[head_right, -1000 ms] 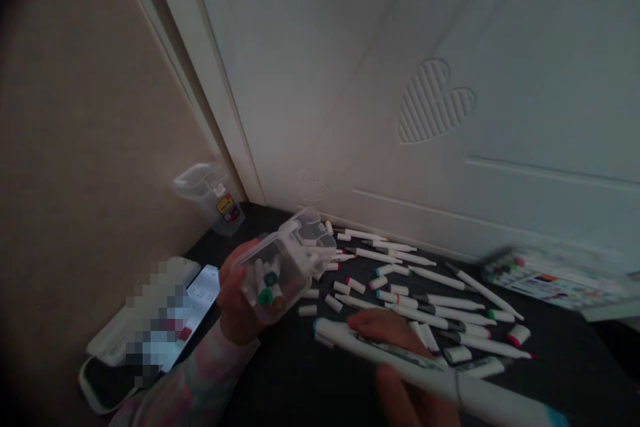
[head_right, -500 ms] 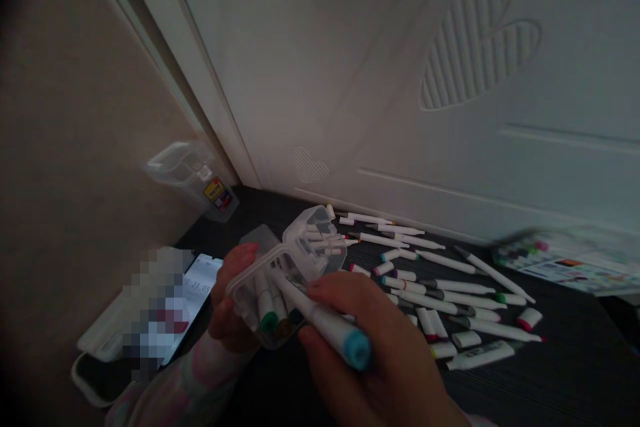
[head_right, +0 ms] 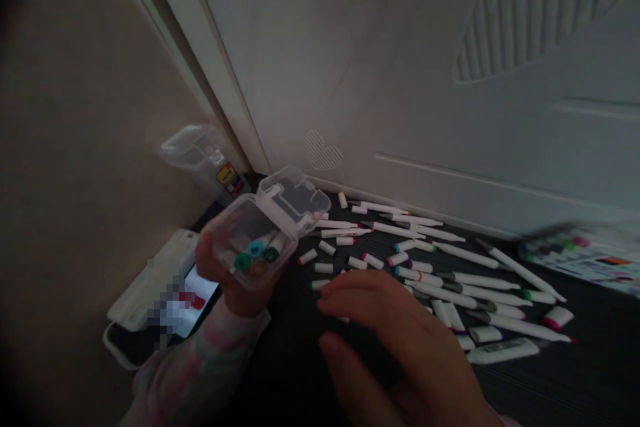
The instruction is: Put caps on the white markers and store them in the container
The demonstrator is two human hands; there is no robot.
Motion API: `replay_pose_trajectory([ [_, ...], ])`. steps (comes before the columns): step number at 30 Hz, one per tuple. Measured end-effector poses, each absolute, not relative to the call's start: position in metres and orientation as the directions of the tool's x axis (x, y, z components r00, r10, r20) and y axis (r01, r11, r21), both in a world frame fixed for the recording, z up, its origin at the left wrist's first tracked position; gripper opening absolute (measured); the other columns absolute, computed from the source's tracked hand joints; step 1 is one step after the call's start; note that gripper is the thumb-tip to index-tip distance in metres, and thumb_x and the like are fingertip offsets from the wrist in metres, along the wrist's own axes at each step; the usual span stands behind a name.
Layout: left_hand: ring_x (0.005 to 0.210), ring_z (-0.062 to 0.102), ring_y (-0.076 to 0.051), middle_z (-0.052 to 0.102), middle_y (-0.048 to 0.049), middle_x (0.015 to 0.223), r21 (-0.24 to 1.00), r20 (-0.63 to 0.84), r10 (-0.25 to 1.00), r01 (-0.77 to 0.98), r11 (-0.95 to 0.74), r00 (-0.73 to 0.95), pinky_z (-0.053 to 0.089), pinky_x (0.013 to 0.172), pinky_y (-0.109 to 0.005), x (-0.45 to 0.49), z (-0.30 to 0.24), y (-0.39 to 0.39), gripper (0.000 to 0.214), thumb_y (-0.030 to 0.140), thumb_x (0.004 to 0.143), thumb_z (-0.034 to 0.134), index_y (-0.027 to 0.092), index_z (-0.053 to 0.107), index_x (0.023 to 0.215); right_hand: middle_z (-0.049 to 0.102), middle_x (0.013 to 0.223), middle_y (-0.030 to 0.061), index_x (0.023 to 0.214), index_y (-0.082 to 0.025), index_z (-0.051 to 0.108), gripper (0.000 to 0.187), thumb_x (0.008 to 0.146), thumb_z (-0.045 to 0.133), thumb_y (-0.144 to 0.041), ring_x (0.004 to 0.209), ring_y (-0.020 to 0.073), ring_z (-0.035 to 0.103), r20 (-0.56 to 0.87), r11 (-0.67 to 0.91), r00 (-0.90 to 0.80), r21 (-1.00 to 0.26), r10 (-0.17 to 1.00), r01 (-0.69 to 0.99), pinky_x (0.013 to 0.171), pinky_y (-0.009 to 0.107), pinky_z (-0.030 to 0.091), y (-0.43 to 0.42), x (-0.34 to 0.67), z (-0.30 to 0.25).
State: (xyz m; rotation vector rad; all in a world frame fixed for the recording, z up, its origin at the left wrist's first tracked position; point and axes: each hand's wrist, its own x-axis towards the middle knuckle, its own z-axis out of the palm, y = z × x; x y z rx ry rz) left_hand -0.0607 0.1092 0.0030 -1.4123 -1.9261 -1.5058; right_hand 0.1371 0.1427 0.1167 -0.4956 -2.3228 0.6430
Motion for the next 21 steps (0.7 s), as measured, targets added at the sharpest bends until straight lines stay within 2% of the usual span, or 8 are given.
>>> replay_pose_trajectory([
  [2, 0.118, 0.033, -0.029, 0.024, -0.0129, 0.127, 0.552, 0.782, 0.376, 0.833, -0.046, -0.497, 0.036, 0.092, -0.052, -0.064, 0.011, 0.112, 0.097, 0.032, 0.059, 0.07, 0.03, -0.001, 0.125, 0.061, 0.093, 0.0033, 0.099, -0.024, 0.052, 0.021, 0.078, 0.05, -0.019, 0.091, 0.015, 0.057, 0.498, 0.799, -0.692, -0.569, 0.522, 0.193, 0.077, 0.021, 0.049, 0.143, 0.137, 0.115],
  [4, 0.117, 0.034, -0.028, 0.027, -0.0126, 0.125, 0.589, 0.774, 0.322, 0.806, -0.053, -0.545, 0.036, 0.093, -0.05, -0.069, 0.016, 0.113, 0.096, 0.026, 0.06, 0.07, 0.028, 0.003, 0.128, 0.059, 0.096, 0.0034, 0.1, -0.024, 0.052, 0.021, 0.079, 0.049, -0.02, 0.094, 0.0152, 0.055, 0.478, 0.78, -0.68, -0.582, 0.556, 0.229, 0.08, 0.022, 0.048, 0.141, 0.136, 0.115],
  [9, 0.121, 0.029, -0.029, 0.024, -0.0153, 0.125, 0.677, 0.695, 0.368, 0.735, -0.045, -0.617, 0.032, 0.096, -0.05, -0.077, 0.018, 0.115, 0.087, 0.015, 0.063, 0.063, 0.022, 0.005, 0.128, 0.059, 0.097, 0.0019, 0.097, -0.026, 0.052, 0.018, 0.081, 0.047, -0.021, 0.097, 0.0148, 0.053, 0.419, 0.705, -0.647, -0.656, 0.637, 0.27, 0.086, 0.024, 0.045, 0.132, 0.134, 0.117],
  [15, 0.124, 0.028, -0.027, 0.018, -0.0191, 0.13, 0.782, 0.582, 0.418, 0.621, -0.054, -0.697, 0.033, 0.098, -0.044, -0.08, 0.023, 0.118, 0.091, 0.01, 0.06, 0.061, 0.019, -0.001, 0.126, 0.061, 0.098, 0.0026, 0.099, -0.023, 0.051, 0.024, 0.076, 0.052, -0.016, 0.092, 0.0122, 0.057, 0.37, 0.736, -0.766, -0.65, 0.526, 0.191, 0.078, 0.02, 0.048, 0.121, 0.124, 0.111],
  [19, 0.125, 0.028, -0.026, 0.019, -0.0198, 0.132, 0.801, 0.555, 0.43, 0.597, -0.045, -0.712, 0.038, 0.094, -0.041, -0.081, 0.026, 0.122, 0.095, 0.013, 0.058, 0.066, 0.021, 0.0, 0.125, 0.063, 0.096, 0.0034, 0.095, -0.02, 0.056, 0.023, 0.074, 0.053, -0.013, 0.085, 0.0141, 0.058, 0.249, 0.728, -0.868, -0.664, 0.429, 0.17, 0.075, 0.025, 0.049, 0.109, 0.119, 0.09],
  [21, 0.126, 0.027, -0.025, 0.019, -0.0201, 0.132, 0.809, 0.541, 0.42, 0.587, -0.022, -0.729, 0.038, 0.094, -0.04, -0.081, 0.026, 0.122, 0.097, 0.013, 0.056, 0.068, 0.02, 0.0, 0.126, 0.063, 0.095, 0.0043, 0.094, -0.019, 0.057, 0.021, 0.075, 0.051, -0.013, 0.085, 0.0156, 0.057, 0.2, 0.72, -0.884, -0.667, 0.423, 0.194, 0.076, 0.028, 0.048, 0.103, 0.121, 0.073],
])
